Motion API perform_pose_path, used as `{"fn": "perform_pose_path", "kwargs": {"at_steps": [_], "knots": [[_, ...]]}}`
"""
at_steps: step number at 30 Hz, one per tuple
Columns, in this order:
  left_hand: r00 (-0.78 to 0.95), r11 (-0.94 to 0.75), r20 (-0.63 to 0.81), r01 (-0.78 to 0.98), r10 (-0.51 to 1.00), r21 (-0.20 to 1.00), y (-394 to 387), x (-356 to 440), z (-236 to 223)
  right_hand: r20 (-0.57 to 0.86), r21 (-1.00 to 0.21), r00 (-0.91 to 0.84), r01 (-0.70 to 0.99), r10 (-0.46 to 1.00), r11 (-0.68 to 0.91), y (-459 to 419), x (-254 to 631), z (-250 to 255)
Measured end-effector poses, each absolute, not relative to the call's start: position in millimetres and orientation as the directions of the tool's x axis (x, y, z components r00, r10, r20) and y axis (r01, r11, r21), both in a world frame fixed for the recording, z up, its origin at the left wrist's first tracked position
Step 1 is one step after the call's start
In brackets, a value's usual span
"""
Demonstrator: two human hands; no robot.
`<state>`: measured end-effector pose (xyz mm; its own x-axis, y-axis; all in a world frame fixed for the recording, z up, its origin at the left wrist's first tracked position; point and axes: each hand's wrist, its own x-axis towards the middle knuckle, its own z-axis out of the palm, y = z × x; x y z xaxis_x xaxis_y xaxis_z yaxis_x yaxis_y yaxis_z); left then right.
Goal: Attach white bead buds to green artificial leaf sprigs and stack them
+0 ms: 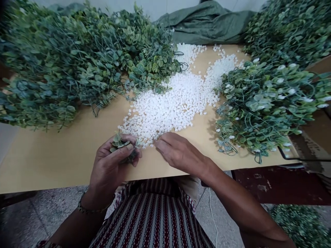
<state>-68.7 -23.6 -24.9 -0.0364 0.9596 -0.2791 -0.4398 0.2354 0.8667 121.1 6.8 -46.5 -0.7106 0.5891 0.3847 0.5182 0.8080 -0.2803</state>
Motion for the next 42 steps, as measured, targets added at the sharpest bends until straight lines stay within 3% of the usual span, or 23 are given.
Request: {"fn": "perform_pose_path", "kwargs": {"at_steps": [14, 16, 19, 22, 24, 27, 30, 36, 42], "knots": [[0.052, 0.273, -0.290, -0.522, 0.956, 0.808, -23.3, -65.6, -26.8, 0.362, -0.194, -0.727, 0.554, 0.584, 0.810, 12.1, 115.4, -49.6], [0.062, 0.270, -0.281, -0.533, 0.958, 0.802, -23.3, -64.7, -28.0, 0.404, -0.257, -0.674, 0.565, 0.619, 0.784, 10.8, 114.5, -48.9], [0.072, 0.277, -0.283, -0.530, 0.957, 0.801, -24.0, -62.3, -29.5, 0.419, -0.536, -0.506, 0.532, 0.754, 0.655, 6.3, 113.8, -43.1], [0.090, 0.298, -0.294, -0.511, 0.952, 0.807, -24.7, -58.5, -28.6, 0.278, -0.851, -0.365, 0.335, 0.888, 0.404, 1.2, 112.9, -36.9], [0.095, 0.299, -0.292, -0.505, 0.952, 0.810, -24.5, -55.5, -26.8, 0.167, -0.966, -0.335, 0.134, 0.927, 0.222, -0.8, 111.7, -36.2], [0.115, 0.301, -0.282, -0.504, 0.952, 0.809, -23.3, -51.0, -24.9, 0.072, -0.993, -0.322, -0.112, 0.944, 0.037, -1.8, 110.1, -39.9], [0.126, 0.293, -0.267, -0.497, 0.956, 0.817, -22.5, -46.9, -26.2, 0.034, -0.976, -0.329, -0.213, 0.944, -0.039, -2.6, 109.6, -43.9], [0.084, 0.181, -0.160, -0.466, 0.984, 0.866, -24.5, -40.4, -33.6, 0.096, -0.990, -0.246, -0.121, 0.964, 0.068, -10.0, 106.5, -44.5], [0.001, 0.098, -0.108, -0.430, 0.994, 0.897, -26.2, -33.8, -33.9, 0.149, -0.982, -0.128, -0.137, 0.980, 0.132, -19.8, 98.2, -45.0]]}}
